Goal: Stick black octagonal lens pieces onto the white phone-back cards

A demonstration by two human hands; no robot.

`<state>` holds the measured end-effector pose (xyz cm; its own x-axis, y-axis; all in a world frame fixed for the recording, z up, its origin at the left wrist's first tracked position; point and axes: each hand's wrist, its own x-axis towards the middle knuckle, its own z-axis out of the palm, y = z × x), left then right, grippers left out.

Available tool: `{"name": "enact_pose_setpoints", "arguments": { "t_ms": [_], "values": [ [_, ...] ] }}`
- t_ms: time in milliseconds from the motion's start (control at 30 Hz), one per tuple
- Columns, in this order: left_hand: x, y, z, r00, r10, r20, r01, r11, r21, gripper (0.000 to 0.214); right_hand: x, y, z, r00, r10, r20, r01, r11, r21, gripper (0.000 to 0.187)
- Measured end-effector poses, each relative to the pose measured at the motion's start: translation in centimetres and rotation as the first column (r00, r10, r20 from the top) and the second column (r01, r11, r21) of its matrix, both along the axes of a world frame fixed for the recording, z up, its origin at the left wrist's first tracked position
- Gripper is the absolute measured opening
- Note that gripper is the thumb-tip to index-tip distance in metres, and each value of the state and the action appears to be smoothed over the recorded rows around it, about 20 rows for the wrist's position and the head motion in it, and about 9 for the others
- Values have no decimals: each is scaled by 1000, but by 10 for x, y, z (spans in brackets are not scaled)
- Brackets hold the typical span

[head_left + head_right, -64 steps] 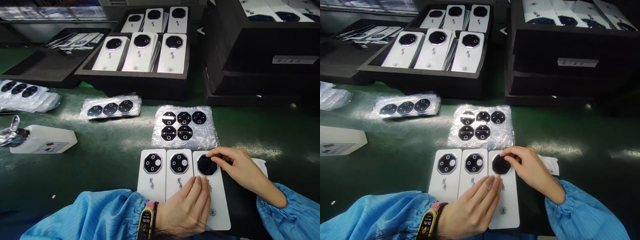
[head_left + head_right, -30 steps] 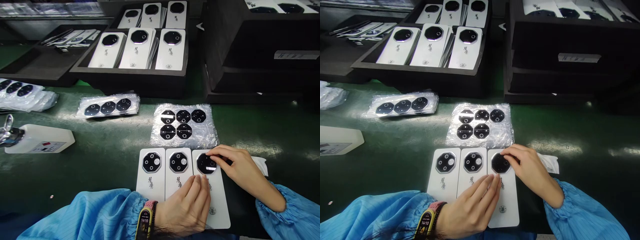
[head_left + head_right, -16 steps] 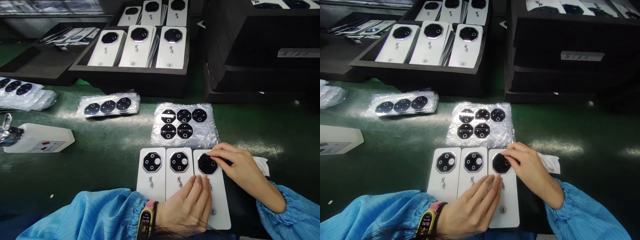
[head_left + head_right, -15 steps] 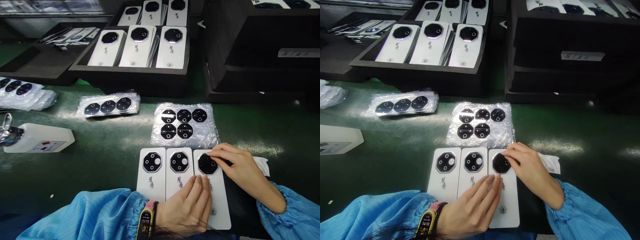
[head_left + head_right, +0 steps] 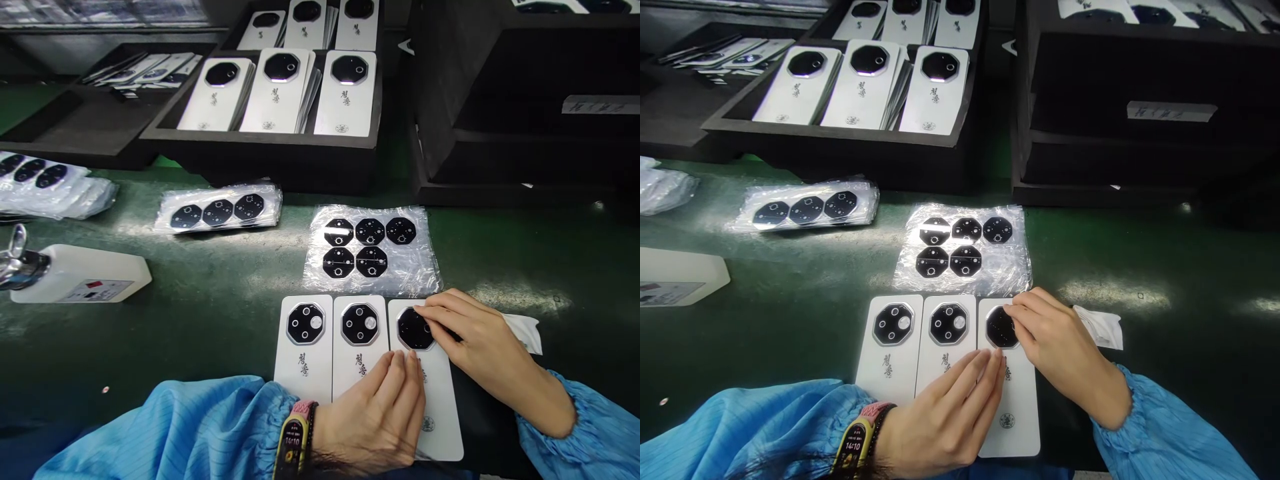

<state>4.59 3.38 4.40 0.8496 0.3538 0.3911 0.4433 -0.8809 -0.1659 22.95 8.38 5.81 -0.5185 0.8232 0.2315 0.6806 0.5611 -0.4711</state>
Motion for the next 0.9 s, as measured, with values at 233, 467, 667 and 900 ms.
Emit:
{"name": "enact_pose_setpoints", "arguments": {
  "t_ms": [233,467,667,900],
  "values": [
    [-1,0,-2,1000,-9,8,9,1000,18,33,-1,0,1,999,15,34,-17,998,61,32],
    [0,1,-2,1000,-10,28,9,1000,21,32,0,-1,1,994,44,102,-56,991,121,36],
    [0,-1,-1,1000,13,15,-13,1000,11,33,-5,-2,4,977,54,206,-95,976,196,43],
    [0,-2,1,1000,13,-6,-12,1000,14,34,-7,-3,6,962,41,271,-122,950,287,44]
  ]
}}
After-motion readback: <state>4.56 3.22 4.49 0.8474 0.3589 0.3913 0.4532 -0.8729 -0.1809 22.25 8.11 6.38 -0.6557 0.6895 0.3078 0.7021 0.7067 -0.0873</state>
